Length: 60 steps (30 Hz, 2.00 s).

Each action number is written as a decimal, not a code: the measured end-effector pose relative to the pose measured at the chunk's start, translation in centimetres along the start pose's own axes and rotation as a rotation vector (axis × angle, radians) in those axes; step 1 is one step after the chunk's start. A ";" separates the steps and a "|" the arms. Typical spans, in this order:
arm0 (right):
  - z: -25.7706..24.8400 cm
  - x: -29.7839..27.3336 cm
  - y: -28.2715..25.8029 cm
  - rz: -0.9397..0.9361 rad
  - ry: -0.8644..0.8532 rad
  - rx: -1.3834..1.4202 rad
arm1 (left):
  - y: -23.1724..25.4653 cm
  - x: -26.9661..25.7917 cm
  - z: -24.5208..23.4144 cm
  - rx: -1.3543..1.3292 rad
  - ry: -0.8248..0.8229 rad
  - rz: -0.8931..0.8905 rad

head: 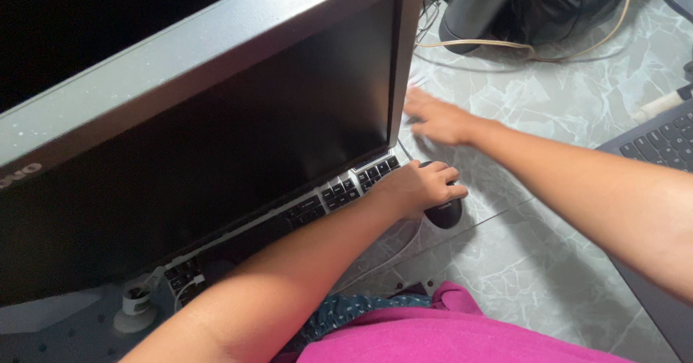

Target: The person wipes down the surface of a desk with a cloth, moving a monitor, keyboard, mouse, laptop, and mug to reach different areas.

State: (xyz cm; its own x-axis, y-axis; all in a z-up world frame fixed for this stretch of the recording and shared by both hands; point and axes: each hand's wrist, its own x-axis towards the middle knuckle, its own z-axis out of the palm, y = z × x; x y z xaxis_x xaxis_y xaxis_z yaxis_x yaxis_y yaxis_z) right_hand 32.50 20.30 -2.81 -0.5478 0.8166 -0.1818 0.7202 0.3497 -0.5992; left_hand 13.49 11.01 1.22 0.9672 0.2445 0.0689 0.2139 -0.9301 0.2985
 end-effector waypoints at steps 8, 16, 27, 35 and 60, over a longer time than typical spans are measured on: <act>-1.8 -11.5 9.9 0.478 0.387 -0.034 | -1.0 0.1 1.0 0.039 0.084 0.022; 0.0 -13.1 11.7 0.694 0.524 -0.023 | -1.0 0.6 2.1 0.111 0.051 -0.005; 0.7 -13.3 -0.5 0.257 0.405 -0.356 | -1.2 0.8 2.9 0.105 0.063 -0.021; 0.4 -14.8 4.0 0.570 0.628 -0.349 | -1.4 1.0 2.1 0.122 -0.009 -0.135; 3.4 -11.4 2.1 0.474 0.513 -0.491 | -2.5 2.3 2.1 0.016 -0.276 -0.287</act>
State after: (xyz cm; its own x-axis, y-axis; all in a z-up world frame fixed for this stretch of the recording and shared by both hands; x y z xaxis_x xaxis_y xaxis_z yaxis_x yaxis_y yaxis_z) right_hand 38.82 10.20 -4.65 0.0333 0.9924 0.1185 0.9924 -0.0188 -0.1219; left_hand 15.48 13.35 -1.33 0.8679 0.4141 -0.2744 0.4807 -0.8395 0.2533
